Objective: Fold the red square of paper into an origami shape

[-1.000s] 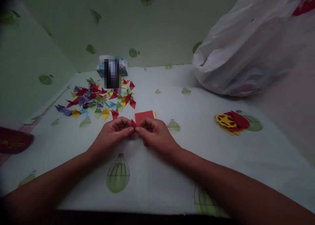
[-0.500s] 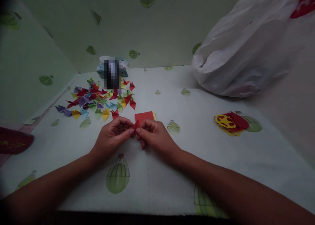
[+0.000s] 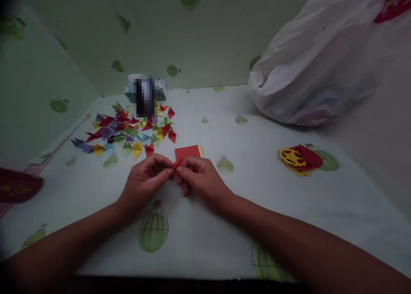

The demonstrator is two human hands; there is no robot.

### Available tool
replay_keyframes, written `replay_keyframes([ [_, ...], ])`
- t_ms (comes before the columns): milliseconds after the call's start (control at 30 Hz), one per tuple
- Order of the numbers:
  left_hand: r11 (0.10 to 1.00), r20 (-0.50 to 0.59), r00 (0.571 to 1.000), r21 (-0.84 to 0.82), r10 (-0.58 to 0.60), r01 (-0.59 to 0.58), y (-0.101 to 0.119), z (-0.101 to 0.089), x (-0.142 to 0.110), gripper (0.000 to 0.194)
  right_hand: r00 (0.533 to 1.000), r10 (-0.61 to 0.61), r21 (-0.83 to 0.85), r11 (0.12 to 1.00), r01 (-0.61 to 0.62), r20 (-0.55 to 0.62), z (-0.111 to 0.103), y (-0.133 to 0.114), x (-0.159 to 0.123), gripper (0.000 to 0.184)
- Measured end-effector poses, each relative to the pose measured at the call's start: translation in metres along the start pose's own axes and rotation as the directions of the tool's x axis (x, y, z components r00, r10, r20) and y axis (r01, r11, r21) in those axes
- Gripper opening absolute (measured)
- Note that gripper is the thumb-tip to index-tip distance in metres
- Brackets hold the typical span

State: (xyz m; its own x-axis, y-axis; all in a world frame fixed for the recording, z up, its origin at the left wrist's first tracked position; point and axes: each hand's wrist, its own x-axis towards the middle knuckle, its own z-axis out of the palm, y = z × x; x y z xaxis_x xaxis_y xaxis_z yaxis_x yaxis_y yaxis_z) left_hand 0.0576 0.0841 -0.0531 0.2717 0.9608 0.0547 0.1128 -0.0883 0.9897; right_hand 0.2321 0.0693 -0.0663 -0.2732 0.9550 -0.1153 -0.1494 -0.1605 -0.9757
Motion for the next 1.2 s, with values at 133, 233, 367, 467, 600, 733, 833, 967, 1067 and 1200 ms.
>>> replay_keyframes([
  [133,1.0,-0.017,1.0,0.023,0.017,-0.017,-0.0019,0.0007,-0.0003,0.012,1.0,-0.007,0.004,1.0,0.007,-0.003,0.0003,0.0013,-0.0002,0.027],
  [233,0.997,-0.039,0.999,0.08,0.021,-0.018,-0.0013,0.0009,-0.0008,0.01,1.0,-0.016,0.015,1.0,0.016,-0.002,0.0013,0.0012,-0.0005,0.028],
  [367,0.99,-0.063,0.998,0.138,0.023,-0.014,0.0016,0.0008,-0.0012,0.008,1.0,-0.017,0.03,0.999,0.017,-0.018,0.0036,-0.0004,-0.0016,0.027],
  [467,0.986,-0.073,0.997,0.164,0.032,-0.02,0.0032,0.0011,-0.001,0.007,0.999,-0.015,0.041,0.999,0.016,-0.031,0.0047,-0.0009,-0.0025,0.026],
  [600,0.985,-0.066,0.997,0.166,0.046,-0.035,0.0036,0.0014,-0.0006,0.007,0.999,-0.032,0.023,0.999,0.033,-0.036,0.0056,-0.0002,-0.0029,0.026],
  [733,0.985,-0.058,0.996,0.165,0.069,-0.059,0.0015,0.0013,-0.0008,0.006,0.997,-0.043,-0.012,0.999,0.042,-0.057,0.007,-0.0007,-0.0033,0.025],
  [833,0.984,-0.057,0.995,0.163,0.078,-0.068,-0.0001,0.002,-0.0011,0.007,0.996,-0.043,-0.043,0.998,0.04,-0.073,0.008,-0.002,-0.0041,0.025],
  [967,0.987,-0.075,0.995,0.152,0.07,-0.058,0.0,0.0036,-0.0017,0.007,0.995,-0.055,-0.075,0.996,0.049,-0.081,0.0085,-0.0031,-0.0046,0.024],
  [1067,0.988,-0.091,0.993,0.143,0.069,-0.056,0.0007,0.0042,-0.0023,0.007,0.994,-0.074,-0.083,0.994,0.067,-0.084,0.0084,-0.003,-0.0042,0.024],
  [1200,0.99,-0.092,0.992,0.115,0.088,-0.077,0.0003,0.0044,-0.0022,0.007,0.994,-0.078,-0.097,0.993,0.07,-0.081,0.0074,-0.0024,-0.0035,0.023],
])
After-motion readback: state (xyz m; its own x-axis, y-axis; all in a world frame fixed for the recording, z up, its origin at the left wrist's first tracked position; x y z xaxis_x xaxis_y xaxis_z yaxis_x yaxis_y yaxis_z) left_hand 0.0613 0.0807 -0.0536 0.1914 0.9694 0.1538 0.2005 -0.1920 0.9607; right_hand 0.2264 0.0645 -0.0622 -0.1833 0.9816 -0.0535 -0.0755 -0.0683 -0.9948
